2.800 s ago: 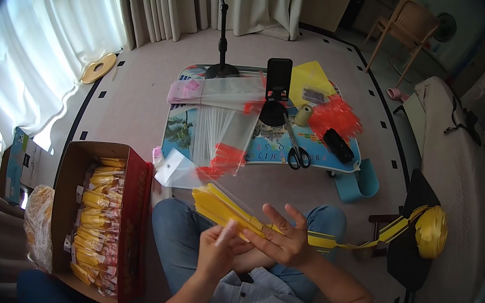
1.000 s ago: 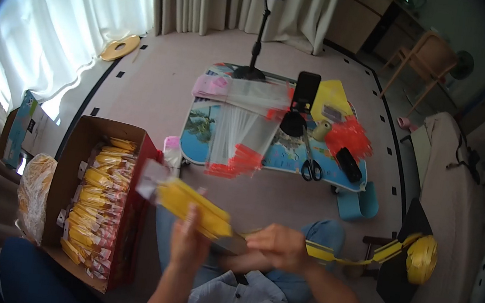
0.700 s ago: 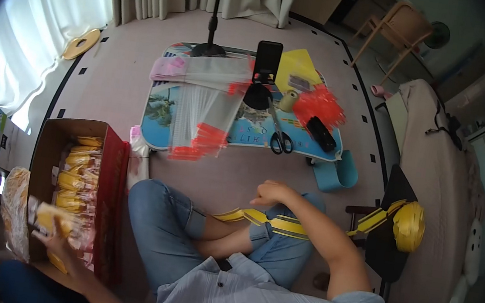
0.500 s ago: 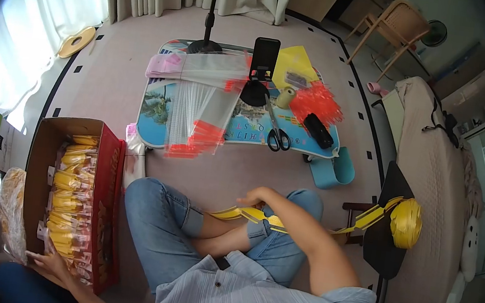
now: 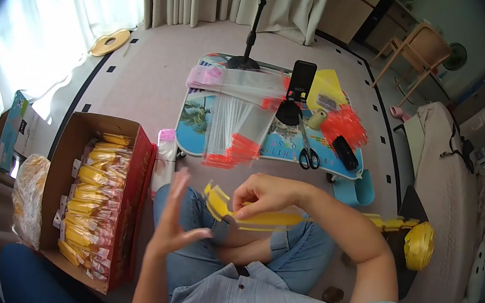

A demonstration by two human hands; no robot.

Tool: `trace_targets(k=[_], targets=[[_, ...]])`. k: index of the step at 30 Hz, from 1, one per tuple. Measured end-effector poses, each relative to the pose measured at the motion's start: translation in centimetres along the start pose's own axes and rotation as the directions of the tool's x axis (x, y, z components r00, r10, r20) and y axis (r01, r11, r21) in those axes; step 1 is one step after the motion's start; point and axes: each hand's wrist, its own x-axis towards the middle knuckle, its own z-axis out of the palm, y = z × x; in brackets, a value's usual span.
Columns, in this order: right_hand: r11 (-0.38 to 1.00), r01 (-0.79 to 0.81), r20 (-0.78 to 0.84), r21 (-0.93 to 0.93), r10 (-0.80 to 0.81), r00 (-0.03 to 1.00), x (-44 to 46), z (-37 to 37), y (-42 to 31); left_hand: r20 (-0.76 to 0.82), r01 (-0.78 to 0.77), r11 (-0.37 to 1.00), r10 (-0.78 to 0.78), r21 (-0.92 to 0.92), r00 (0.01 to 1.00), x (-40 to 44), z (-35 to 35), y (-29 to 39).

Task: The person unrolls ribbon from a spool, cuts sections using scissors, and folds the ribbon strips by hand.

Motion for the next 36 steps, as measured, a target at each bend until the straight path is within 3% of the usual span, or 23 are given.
trace_targets(k=[2,3,5,8,9,11,12,15,18,21,24,25,27,29,32,35,36], targets=[[0.982,0.034,0.002,-0.183,-0.034,0.999,0.6,0.2,-2.9,0.092,0.031,0.981,-0.013,-0.193,0.996,0.6,2.0,-0.7],[0.98,0.072,-0.02,-0.187,-0.077,0.997,1.1,0.6,-3.7,0.088,0.118,0.929,-0.093,-0.351,0.992,0.5,2.8,-0.3],[0.97,0.153,-0.062,-0.192,-0.167,0.984,2.4,1.5,-4.9,0.12,0.264,0.73,-0.245,-0.63,0.962,-0.7,4.3,0.5],[0.904,0.264,-0.067,-0.335,-0.302,0.951,4.6,2.0,-5.7,-0.087,0.117,0.532,-0.343,-0.839,0.935,-2.6,7.5,1.7],[0.885,0.3,-0.072,-0.357,-0.346,0.935,5.2,2.3,-5.9,-0.081,0.116,0.477,-0.373,-0.871,0.924,-2.7,8.0,2.3],[0.923,0.248,-0.062,-0.295,-0.277,0.959,6.1,2.5,-6.5,-0.066,0.103,0.36,-0.429,-0.927,0.901,-2.7,8.4,3.9],[0.939,0.218,-0.056,-0.266,-0.241,0.969,6.5,2.6,-6.8,-0.088,0.024,0.319,-0.332,-0.947,0.939,-2.5,8.4,4.4],[0.963,0.222,-0.094,-0.154,-0.238,0.967,7.4,2.8,-6.7,-0.122,0.054,0.359,-0.448,-0.932,0.885,-2.3,8.3,5.0],[0.965,0.207,-0.099,-0.159,-0.224,0.97,7.6,2.8,-7.0,-0.143,-0.003,0.281,-0.479,-0.96,0.866,-1.7,8.2,4.6],[0.999,0.043,-0.116,0.024,-0.04,0.992,7.4,2.8,-6.4,-0.23,-0.07,0.304,-0.535,-0.95,0.813,-1.0,7.4,4.7],[0.993,0.091,-0.114,0.078,-0.082,0.99,6.6,2.1,-2.8,-0.295,-0.224,0.26,-0.274,-0.939,0.916,-0.6,4.5,2.8],[0.988,0.127,-0.11,0.081,-0.118,0.987,5.9,1.8,-2.3,-0.329,-0.239,0.305,-0.287,-0.922,0.9,-0.5,3.5,2.4],[0.954,-0.259,0.075,0.153,0.25,0.965,3.1,0.8,-2.4,-0.404,-0.27,0.395,-0.308,-0.878,0.861,-0.5,1.6,1.8],[0.903,-0.413,0.261,0.119,0.373,0.89,0.8,0.4,-2.1,-0.437,-0.308,0.383,-0.314,-0.871,0.843,-0.7,-0.5,1.4],[0.895,-0.407,0.346,0.185,0.328,0.879,-1.5,0.3,-2.0,-0.471,-0.377,0.305,-0.349,-0.875,0.81,-1.3,-3.0,0.8],[0.991,-0.137,0.312,0.008,0.127,0.942,-2.6,0.8,-3.2,-0.483,-0.433,0.214,-0.365,-0.876,0.796,-1.9,-4.9,-0.2],[0.984,-0.151,0.31,0.091,0.117,0.944,-2.6,1.0,-3.6,-0.476,-0.43,0.204,-0.393,-0.879,0.787,-2.1,-5.5,-0.3]])
